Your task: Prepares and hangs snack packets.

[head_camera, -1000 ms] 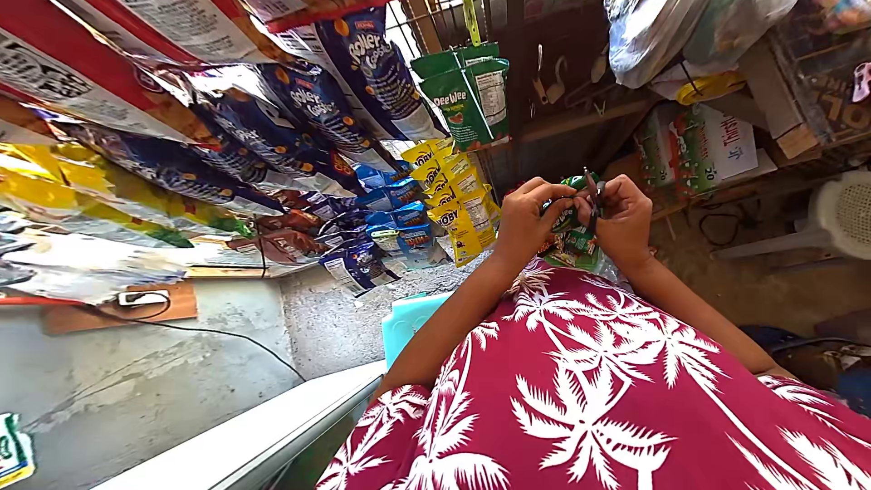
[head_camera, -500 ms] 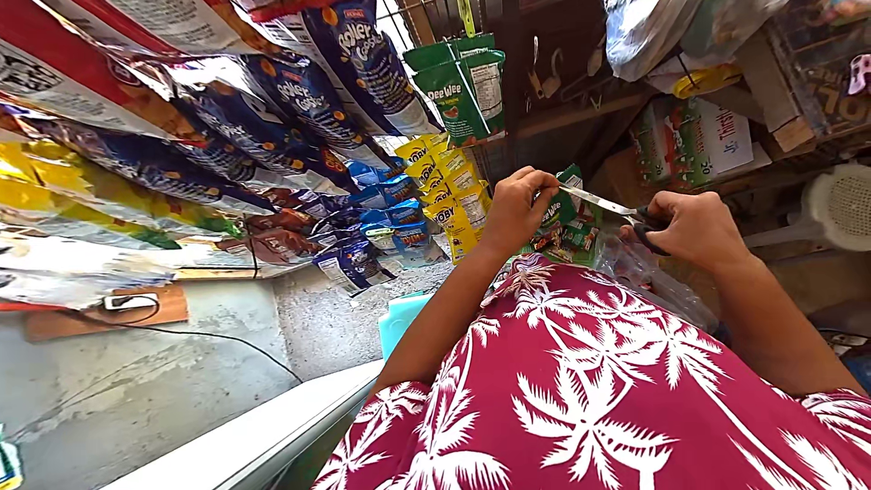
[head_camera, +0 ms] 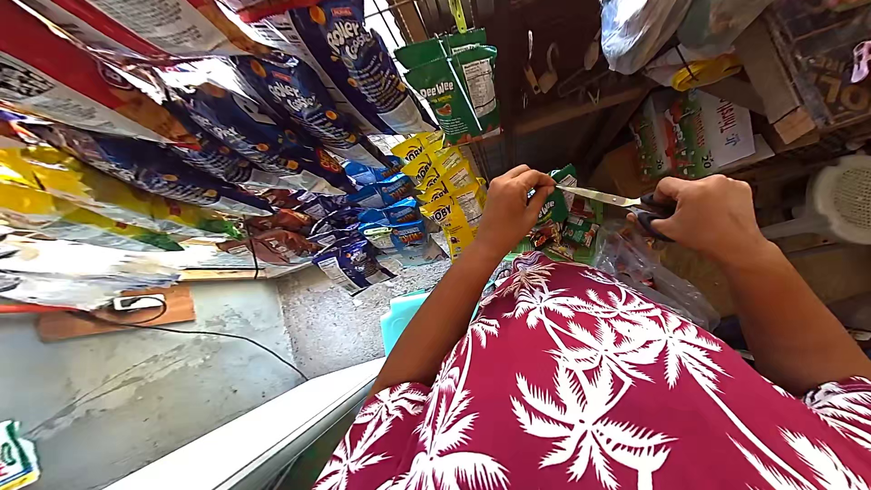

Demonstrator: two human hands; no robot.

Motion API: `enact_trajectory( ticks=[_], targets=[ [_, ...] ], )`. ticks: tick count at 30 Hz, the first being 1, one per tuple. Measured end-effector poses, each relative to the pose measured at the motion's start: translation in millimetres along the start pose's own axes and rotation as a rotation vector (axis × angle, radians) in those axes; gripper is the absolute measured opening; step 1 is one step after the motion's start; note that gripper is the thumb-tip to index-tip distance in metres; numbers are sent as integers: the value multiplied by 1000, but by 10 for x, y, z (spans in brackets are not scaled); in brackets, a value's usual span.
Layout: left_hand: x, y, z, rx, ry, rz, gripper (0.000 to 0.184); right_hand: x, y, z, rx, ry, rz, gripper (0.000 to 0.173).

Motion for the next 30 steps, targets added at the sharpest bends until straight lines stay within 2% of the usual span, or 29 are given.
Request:
enact_trajectory(
  ticks=[14, 18, 26, 30],
  targets=[
    [-57, -22, 11, -23, -89, 122, 13, 67, -44, 74, 82, -23, -107, 20],
    [-78, 11, 28, -31, -111, 201, 14, 132, -95, 93, 163, 16, -145, 20],
    [-69, 82, 4, -79, -31, 291, 13, 121, -58, 116, 241, 41, -112, 22],
    [-42, 106, -11, -91, 16, 270, 14, 95, -21, 120, 219, 5, -73, 22]
  ],
)
Point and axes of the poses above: each hand's wrist, its own z-axis towards the middle knuckle, its own x-axis out of the back of the hand, y = z × x, the point moved 8 cm from there along z, towards the middle knuckle, and after that the axes turned 12 degrees about x, right-handed, at the moved point
